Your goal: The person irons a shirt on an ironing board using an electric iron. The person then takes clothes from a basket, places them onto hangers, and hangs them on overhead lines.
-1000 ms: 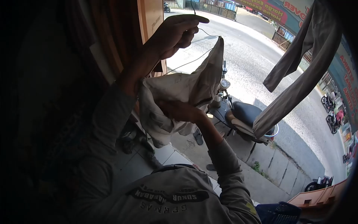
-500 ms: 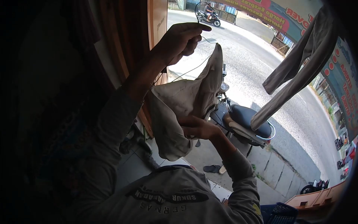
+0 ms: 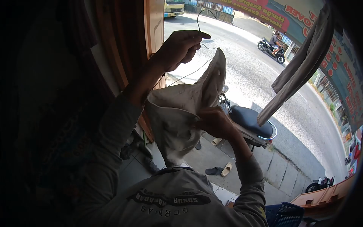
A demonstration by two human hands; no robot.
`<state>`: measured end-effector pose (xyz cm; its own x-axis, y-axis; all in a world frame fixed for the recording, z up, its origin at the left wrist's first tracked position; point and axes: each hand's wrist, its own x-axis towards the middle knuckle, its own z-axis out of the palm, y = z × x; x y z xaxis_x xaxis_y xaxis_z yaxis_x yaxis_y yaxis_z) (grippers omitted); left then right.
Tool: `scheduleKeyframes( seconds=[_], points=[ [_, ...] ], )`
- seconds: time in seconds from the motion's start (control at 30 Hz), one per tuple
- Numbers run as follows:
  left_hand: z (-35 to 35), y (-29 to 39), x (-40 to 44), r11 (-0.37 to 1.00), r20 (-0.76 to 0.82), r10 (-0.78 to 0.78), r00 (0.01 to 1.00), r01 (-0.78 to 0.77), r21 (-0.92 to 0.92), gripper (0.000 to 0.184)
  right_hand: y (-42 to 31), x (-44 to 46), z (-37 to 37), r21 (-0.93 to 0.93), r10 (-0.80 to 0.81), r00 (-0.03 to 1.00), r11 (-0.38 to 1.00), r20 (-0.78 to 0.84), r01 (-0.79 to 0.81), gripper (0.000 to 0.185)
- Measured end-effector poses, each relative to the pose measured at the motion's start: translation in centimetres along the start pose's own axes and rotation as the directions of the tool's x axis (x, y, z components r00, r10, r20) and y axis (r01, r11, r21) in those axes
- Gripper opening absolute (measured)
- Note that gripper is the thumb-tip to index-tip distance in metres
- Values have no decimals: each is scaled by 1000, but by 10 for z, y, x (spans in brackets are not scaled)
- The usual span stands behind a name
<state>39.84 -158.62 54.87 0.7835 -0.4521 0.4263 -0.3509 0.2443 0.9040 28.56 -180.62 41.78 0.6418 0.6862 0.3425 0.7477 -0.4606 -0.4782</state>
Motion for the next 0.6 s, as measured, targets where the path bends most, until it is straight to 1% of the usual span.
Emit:
scheduleKeyframes(
  seconds=[0.03, 0.07, 0.1, 0.13, 0.17, 0.23, 0.27, 0.3, 0.33, 0.37, 0.4, 0.43, 0.47, 0.5, 0.53, 0.57, 0.6],
  points=[
    [0, -2, 0, 1000, 8, -1, 1000, 0, 22, 31, -14, 0, -8, -90, -86, 994, 993, -64, 80, 34],
    [0, -4, 3, 1000, 13, -11, 1000, 10, 20, 31, -29, 3, -13, -83, -77, 995, 994, -68, 72, 34],
    [-3, -5, 7, 1000, 36, -7, 999, 7, 0, 31, -45, 10, -18, -230, -182, 977, 961, -108, 154, 35],
    [-4, -5, 8, 1000, 60, -2, 998, 3, -21, 31, -51, 15, -21, -377, -289, 949, 899, -129, 223, 35],
    [-7, -4, 8, 1000, 67, -4, 998, 5, -23, 31, -45, 18, -22, -379, -283, 950, 900, -134, 215, 35],
    [-7, 3, 7, 998, 31, 27, 999, -26, -59, 30, -19, 19, -27, -498, -205, 957, 864, -206, 77, 35],
    [-3, 5, 7, 996, 14, 29, 999, -28, -81, 28, 2, 15, -25, -502, -168, 941, 865, -295, -3, 26],
    [3, 4, 8, 996, 19, 35, 999, -33, -83, 28, 25, 13, -19, -508, -169, 940, 861, -296, -5, 26],
    [10, 3, 10, 993, -25, 21, 999, -24, -115, 27, 47, 12, -14, -530, -185, 868, 842, -460, -101, 21],
    [17, 3, 12, 989, -68, 11, 998, -21, -147, 27, 58, 12, -15, -537, -214, 766, 821, -607, -196, 16],
    [24, 4, 12, 988, -88, 3, 996, -17, -156, 26, 58, 16, -17, -551, -231, 761, 812, -606, -193, 16],
    [28, 0, 16, 986, -128, 6, 992, -27, -167, 24, 54, 23, -14, -403, -167, 641, 883, -749, -240, 15],
    [33, -3, 21, 988, -166, 13, 986, -38, -148, 23, 50, 28, -11, -240, -84, 503, 937, -860, -254, 17],
    [35, -7, 32, 991, -204, 20, 979, -47, -129, 22, 12, 26, -22, 142, 267, 569, 956, -777, -255, 28],
    [39, -12, 44, 996, -250, 62, 966, -77, -51, 20, -18, 27, -34, 272, 318, 642, 946, -697, -174, 32],
    [44, -16, 54, 989, -281, 49, 958, -85, -120, 20, -44, 33, -46, 401, 350, 716, 910, -604, -107, 37],
    [52, -16, 61, 992, -341, 67, 938, -98, -74, 21, -68, 40, -57, 320, 319, 780, 934, -538, -161, 38]
  ],
)
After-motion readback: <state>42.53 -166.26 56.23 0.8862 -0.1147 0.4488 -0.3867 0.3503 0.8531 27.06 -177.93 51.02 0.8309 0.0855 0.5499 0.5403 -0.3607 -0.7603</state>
